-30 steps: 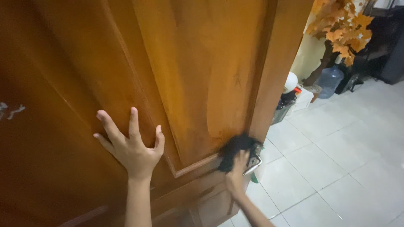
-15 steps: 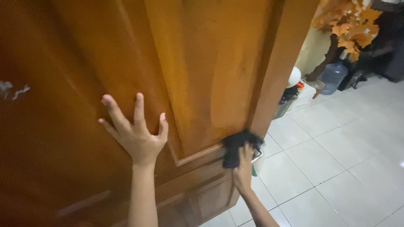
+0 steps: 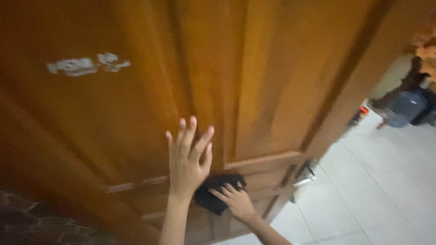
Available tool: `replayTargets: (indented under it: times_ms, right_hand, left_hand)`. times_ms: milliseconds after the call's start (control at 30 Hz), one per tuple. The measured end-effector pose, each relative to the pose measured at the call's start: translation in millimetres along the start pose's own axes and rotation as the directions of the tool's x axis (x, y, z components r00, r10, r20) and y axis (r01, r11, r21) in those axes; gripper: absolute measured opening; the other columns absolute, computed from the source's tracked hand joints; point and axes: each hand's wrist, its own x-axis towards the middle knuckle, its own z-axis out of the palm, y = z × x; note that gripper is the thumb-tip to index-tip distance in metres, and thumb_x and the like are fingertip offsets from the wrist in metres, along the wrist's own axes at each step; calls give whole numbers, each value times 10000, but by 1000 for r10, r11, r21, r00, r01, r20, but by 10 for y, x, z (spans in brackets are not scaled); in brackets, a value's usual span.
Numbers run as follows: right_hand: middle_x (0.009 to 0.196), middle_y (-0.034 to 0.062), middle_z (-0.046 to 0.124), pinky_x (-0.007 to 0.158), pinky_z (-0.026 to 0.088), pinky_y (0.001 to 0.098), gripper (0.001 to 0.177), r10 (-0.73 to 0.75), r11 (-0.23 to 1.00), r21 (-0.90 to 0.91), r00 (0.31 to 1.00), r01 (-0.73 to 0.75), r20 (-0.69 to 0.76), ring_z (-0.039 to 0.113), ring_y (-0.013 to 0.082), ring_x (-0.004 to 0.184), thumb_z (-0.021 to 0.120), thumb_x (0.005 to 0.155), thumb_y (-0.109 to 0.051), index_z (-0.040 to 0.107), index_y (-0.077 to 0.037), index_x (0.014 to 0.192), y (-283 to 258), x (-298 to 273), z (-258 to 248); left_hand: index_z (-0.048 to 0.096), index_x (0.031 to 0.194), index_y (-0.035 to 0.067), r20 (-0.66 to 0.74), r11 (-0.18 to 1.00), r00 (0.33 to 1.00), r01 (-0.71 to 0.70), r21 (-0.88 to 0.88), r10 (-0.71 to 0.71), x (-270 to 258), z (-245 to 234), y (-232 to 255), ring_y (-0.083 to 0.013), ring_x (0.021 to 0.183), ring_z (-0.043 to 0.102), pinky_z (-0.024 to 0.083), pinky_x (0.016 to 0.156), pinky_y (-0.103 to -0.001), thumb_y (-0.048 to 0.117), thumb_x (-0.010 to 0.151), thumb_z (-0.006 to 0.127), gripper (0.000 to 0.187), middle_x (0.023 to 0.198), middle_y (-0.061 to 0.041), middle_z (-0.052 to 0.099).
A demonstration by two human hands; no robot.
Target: Cleaning a wooden door with a black cloth.
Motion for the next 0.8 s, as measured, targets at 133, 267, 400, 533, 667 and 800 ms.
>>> replayTargets:
  times_ms: [133,267,400,533,667,800]
  right_hand:
    - [1401,55,573,1182,285,590,683,-314,922,-280,939,267,-142,436,247,1372,533,957,-195,392,-237,1623,318,218,148]
    - [1505,-5,578,1117,308,537,730,-467,858,-354,853,373,-234,422,209,1455,564,825,-185,434,-201,1543,215,544,-303]
    - [1431,19,567,1121,218,620,632,-370,898,-382,842,217,-392,380,286,1457,622,838,-177,526,-215,1461,69,1019,-816]
    - [1415,113,585,1197,135,698,546,-290,937,-350,512,-22,-809,381,466,1471,662,812,-113,640,-176,1354,-381,1490,-2104]
    - [1493,170,539,1250,335,540,531,-211,976,-172,368,135,-905,367,486,1504,680,956,-180,576,-82,1468,-1179,1696,-3213]
    - [1450,22,602,1182,385,459,518,-481,869,-468,504,162,-717,482,324,1460,632,958,-180,570,-232,1469,-1438,1997,-2864]
  left_hand:
    - [419,1541,258,9,991,992,126,54,-127,-430,-351,-294,-270,1576,194,121,1282,-626,230,1009,638,576,1680,-68,281]
    - [400,1543,184,-94,970,966,243,32,-239,-530,-678,-532,-303,1601,184,108,1305,-633,209,1022,607,560,1687,-102,282]
    - [390,1534,125,-128,941,935,337,27,-331,-485,-929,-822,-335,1586,193,95,1283,-645,218,1014,569,558,1674,-142,296]
    - [392,1543,115,-116,933,928,359,24,-354,-421,-1161,-1073,-325,1587,200,119,1285,-647,233,1032,539,545,1670,-140,307]
    - [397,1543,113,-109,937,935,344,59,-337,-464,-1274,-1363,-330,1591,161,97,1287,-670,228,1036,539,539,1673,-139,305]
    - [391,1536,112,-153,920,911,392,27,-384,-408,-1608,-1592,-348,1595,152,107,1286,-637,231,1021,554,553,1679,-134,287]
